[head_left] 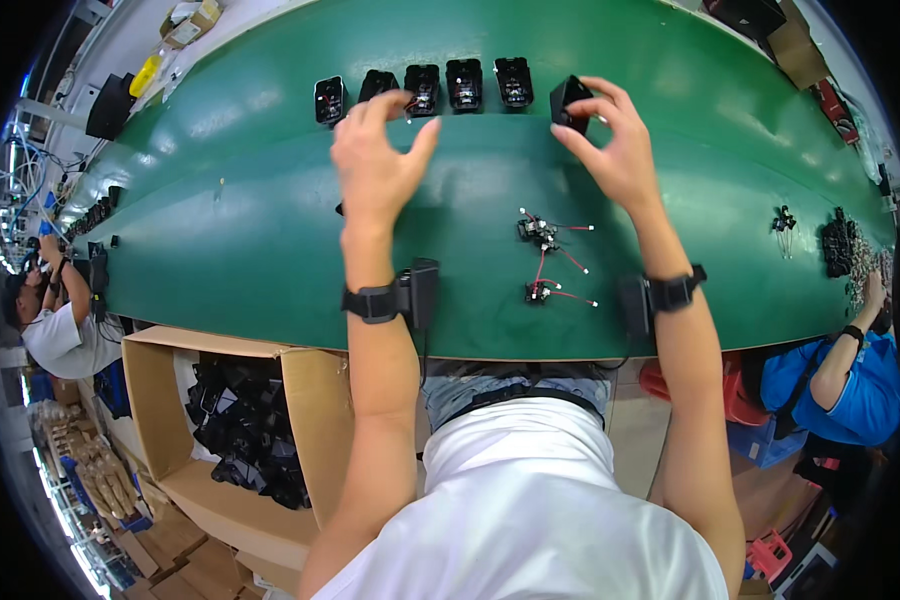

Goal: Assembling electronic components by inserting small motors and wiring into plastic casings on a production line.

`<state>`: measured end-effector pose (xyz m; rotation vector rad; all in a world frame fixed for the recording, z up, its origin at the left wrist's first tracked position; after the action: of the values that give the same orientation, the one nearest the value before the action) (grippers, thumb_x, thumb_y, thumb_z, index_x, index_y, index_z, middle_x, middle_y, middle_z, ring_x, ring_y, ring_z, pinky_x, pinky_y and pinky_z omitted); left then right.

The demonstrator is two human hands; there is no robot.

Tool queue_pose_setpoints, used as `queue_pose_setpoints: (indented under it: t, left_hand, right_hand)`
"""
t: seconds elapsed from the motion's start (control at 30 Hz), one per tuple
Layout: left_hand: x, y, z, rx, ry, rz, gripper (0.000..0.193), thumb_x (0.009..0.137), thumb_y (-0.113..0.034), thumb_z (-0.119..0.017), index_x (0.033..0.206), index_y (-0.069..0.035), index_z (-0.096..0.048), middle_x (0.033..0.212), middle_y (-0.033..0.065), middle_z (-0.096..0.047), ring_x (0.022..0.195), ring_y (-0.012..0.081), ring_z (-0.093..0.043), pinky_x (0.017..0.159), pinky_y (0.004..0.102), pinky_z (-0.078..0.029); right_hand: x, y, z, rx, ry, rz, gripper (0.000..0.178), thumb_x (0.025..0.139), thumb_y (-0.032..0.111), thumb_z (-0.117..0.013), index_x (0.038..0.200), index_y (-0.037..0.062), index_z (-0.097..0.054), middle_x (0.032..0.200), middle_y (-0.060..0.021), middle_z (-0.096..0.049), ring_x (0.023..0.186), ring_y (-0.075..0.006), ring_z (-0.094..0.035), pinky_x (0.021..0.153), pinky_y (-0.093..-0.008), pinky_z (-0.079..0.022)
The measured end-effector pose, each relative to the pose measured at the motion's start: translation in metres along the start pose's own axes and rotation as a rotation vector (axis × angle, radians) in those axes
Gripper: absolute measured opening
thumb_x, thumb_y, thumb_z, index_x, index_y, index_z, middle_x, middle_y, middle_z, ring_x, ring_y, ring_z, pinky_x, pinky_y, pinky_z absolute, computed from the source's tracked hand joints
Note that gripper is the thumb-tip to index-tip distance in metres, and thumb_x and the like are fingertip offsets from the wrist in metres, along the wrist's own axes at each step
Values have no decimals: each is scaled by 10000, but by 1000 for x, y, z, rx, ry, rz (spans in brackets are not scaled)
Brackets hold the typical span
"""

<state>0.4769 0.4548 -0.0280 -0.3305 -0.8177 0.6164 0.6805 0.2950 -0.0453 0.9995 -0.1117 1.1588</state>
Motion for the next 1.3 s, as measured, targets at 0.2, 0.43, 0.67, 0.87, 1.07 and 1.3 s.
queue_pose_setpoints:
  t: [0.2,0.43,0.67,0.87,1.07,1.3]
  left_hand:
    - [-41,59,-6,252,511,458,552,624,-316,-837,1078,-126,-587,1138,129,-527,1106,334,-461,933,478,-385]
    - [-38,50,-19,116,535,325,511,665,-166,-788,1124,-116,-571,1047,143,-567,996,322,-549,872,409,-461]
    - [-30,-24,-46,-45,341,-132,578,673,-175,-790,1192,-108,-544,1061,116,-615,1020,312,-576,867,375,-472]
    - [-33,-17,-59,33,443,-93,578,657,-186,-797,1179,-87,-571,1063,121,-619,1011,305,-583,869,389,-474]
    - [-29,-38,-55,-215,404,-110,572,665,-132,-786,1195,-82,-576,1044,131,-627,955,277,-618,844,352,-496]
    - [-37,-57,-72,-376,402,-41,504,665,-175,-787,1085,-20,-556,999,147,-630,905,277,-636,810,351,-505]
  right_hand:
    - [37,-30,-32,-297,120,184,234,731,149,-739,916,48,-638,1294,-124,-505,1096,-334,-550,913,-420,-463]
    - [22,-2,-17,-262,90,219,261,728,86,-656,988,77,-655,1260,-113,-533,1101,-295,-559,947,-403,-444]
    - [-42,51,-53,290,719,78,336,761,209,-732,1030,33,-636,1036,-84,-617,877,-221,-594,787,-332,-490]
    - [-56,45,-56,235,781,41,242,748,140,-692,951,23,-635,955,-91,-617,821,-239,-612,753,-336,-505]
    - [-45,26,-45,446,528,-115,145,744,21,-619,890,18,-621,925,-73,-612,794,-162,-617,733,-280,-510]
    - [-37,14,-25,672,395,-256,251,769,4,-577,1011,-33,-627,960,-40,-644,786,-76,-587,742,-235,-503]
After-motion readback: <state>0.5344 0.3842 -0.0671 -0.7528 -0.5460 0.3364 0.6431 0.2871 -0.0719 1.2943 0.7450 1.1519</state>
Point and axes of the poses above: each hand's wrist, its own x-axis towards the middle knuckle, its own z-axis out of the back of the hand, y = z × x, the point moved 10 cm from there along x, towards the middle knuckle
